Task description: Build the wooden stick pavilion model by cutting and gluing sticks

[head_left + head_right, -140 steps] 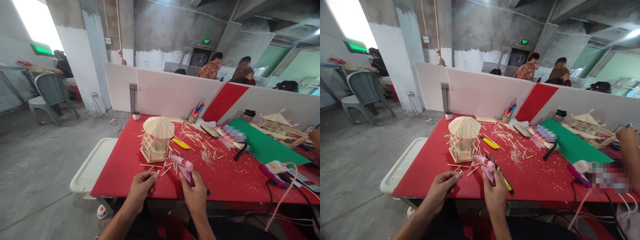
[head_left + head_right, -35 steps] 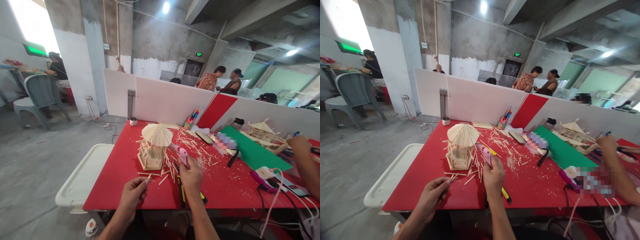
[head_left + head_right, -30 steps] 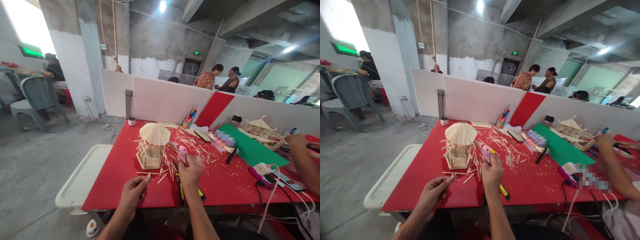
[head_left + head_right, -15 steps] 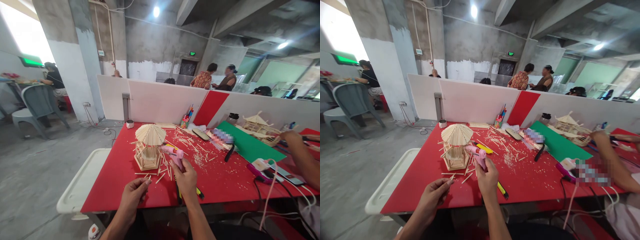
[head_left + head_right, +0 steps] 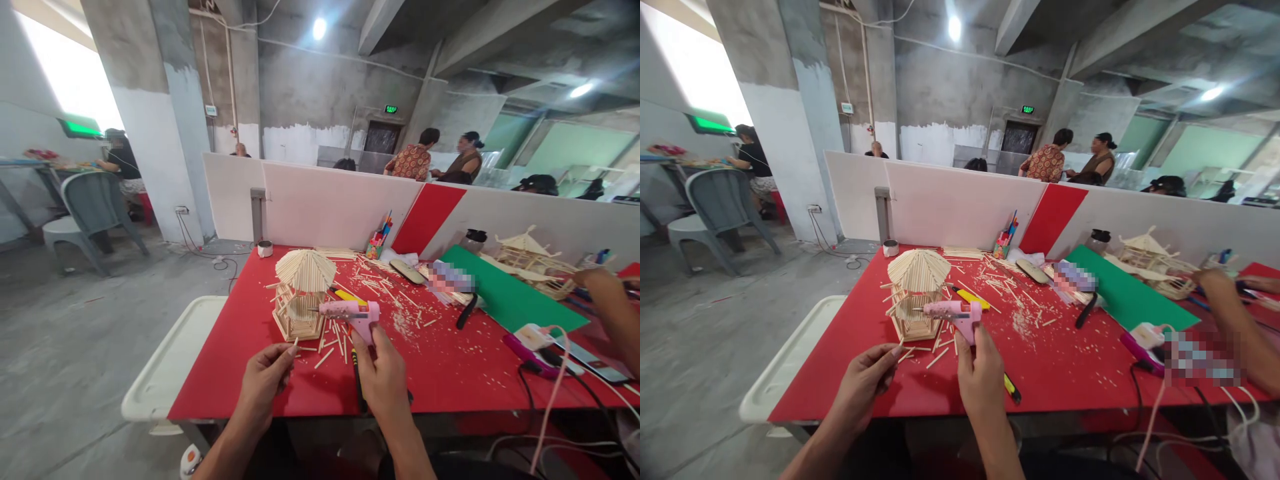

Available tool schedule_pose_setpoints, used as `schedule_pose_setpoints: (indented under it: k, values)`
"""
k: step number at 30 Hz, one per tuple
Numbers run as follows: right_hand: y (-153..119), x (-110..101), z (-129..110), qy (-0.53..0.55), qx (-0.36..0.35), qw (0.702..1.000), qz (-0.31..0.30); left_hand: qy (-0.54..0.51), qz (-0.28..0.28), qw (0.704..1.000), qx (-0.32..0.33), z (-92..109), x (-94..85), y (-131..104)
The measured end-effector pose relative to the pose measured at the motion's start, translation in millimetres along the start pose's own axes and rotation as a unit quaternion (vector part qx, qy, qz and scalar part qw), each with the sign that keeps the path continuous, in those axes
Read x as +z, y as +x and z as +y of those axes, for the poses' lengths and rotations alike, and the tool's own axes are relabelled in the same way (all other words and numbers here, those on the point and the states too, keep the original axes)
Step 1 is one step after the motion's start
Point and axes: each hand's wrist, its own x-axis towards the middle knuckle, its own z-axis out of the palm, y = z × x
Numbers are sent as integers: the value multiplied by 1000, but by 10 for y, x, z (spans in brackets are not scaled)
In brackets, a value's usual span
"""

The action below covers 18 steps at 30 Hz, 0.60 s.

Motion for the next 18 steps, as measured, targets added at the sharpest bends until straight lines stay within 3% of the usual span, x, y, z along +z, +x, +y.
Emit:
schedule_pose_setpoints:
  k: [4, 11, 15, 18]
  values:
    - [-28, -176, -296, -53, -102, 993, 31, -37, 33, 999, 12, -11, -44, 31]
    - [297, -471, -808, -129, -112, 980, 102, -88, 61, 994, 25, 55, -54, 65]
    - [429, -472, -948, -126, -136, 973, 137, -102, 60, 992, 31, 71, -44, 83]
    - [346, -354, -892, -135, -121, 978, 103, -106, 64, 992, 29, 53, -48, 98]
